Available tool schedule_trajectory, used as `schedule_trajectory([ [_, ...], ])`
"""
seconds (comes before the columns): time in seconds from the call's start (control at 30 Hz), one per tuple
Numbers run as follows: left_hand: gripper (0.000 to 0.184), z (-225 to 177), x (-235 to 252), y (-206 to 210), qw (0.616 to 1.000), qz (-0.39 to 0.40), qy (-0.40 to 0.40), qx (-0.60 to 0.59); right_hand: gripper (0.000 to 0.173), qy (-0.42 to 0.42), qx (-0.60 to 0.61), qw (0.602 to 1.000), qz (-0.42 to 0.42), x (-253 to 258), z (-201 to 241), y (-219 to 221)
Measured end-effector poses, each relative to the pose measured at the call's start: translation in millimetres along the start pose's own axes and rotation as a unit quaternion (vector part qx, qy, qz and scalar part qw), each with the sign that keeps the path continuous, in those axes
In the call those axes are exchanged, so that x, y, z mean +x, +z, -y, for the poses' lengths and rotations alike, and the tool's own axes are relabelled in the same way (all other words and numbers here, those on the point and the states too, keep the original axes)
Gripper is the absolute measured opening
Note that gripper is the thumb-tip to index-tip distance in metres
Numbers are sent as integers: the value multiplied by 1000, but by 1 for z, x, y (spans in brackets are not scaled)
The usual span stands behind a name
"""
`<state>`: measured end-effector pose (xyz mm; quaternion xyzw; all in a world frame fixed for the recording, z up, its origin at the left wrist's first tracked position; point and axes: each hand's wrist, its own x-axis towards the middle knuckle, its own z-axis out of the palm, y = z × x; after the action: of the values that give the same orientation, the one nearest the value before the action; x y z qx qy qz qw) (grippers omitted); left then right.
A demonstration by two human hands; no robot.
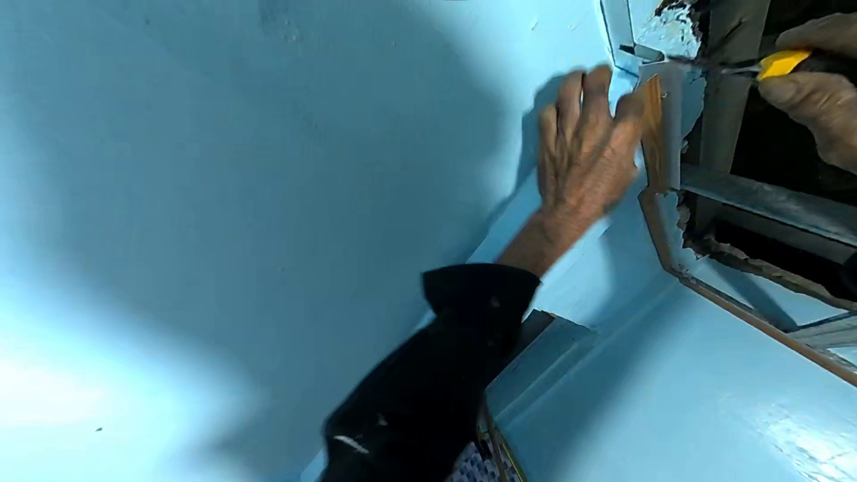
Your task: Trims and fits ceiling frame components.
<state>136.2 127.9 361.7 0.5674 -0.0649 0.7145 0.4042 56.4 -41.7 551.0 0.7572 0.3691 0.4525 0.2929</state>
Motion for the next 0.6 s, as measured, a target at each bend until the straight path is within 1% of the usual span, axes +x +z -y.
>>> schedule_trajectory([
  [0.03,28,18,13,-6,996,-40,81,6,61,14,-3,1000,-4,-3,5,2],
  [0.07,34,32,32,-11,987,-53,151,13,59,34,1,999,-6,-6,18,0],
  [0.1,42,42,51,-17,978,-28,208,22,57,58,10,998,-1,-11,35,-2],
  [0.17,59,53,85,-28,951,105,292,18,56,90,23,995,20,-21,69,-2],
  [0.2,68,55,98,-29,935,166,312,20,56,95,12,995,21,-26,77,3],
  [0.23,76,58,106,-27,924,194,329,27,58,100,-13,995,13,-32,78,10],
  [0.27,80,64,109,-21,917,198,345,32,60,102,-53,993,-1,-37,74,17],
  [0.33,79,71,110,-14,913,184,362,42,61,107,-112,988,-13,-41,68,22],
  [0.37,76,71,111,-14,912,186,362,48,59,112,-121,986,-14,-39,70,19],
  [0.4,70,70,110,-15,911,193,362,51,55,116,-105,988,-15,-37,78,15],
  [0.43,64,70,111,-18,908,206,361,55,49,119,-52,991,-19,-34,90,12],
  [0.47,61,71,111,-20,905,215,364,55,45,130,35,991,-19,-32,104,13],
  [0.5,59,72,111,-21,901,222,368,55,41,154,137,978,-21,-33,119,18],
  [0.53,58,72,112,-22,898,225,373,57,38,182,224,957,-40,-36,134,27],
  [0.6,56,73,112,-23,896,223,379,57,38,250,346,900,-86,-39,163,52],
])
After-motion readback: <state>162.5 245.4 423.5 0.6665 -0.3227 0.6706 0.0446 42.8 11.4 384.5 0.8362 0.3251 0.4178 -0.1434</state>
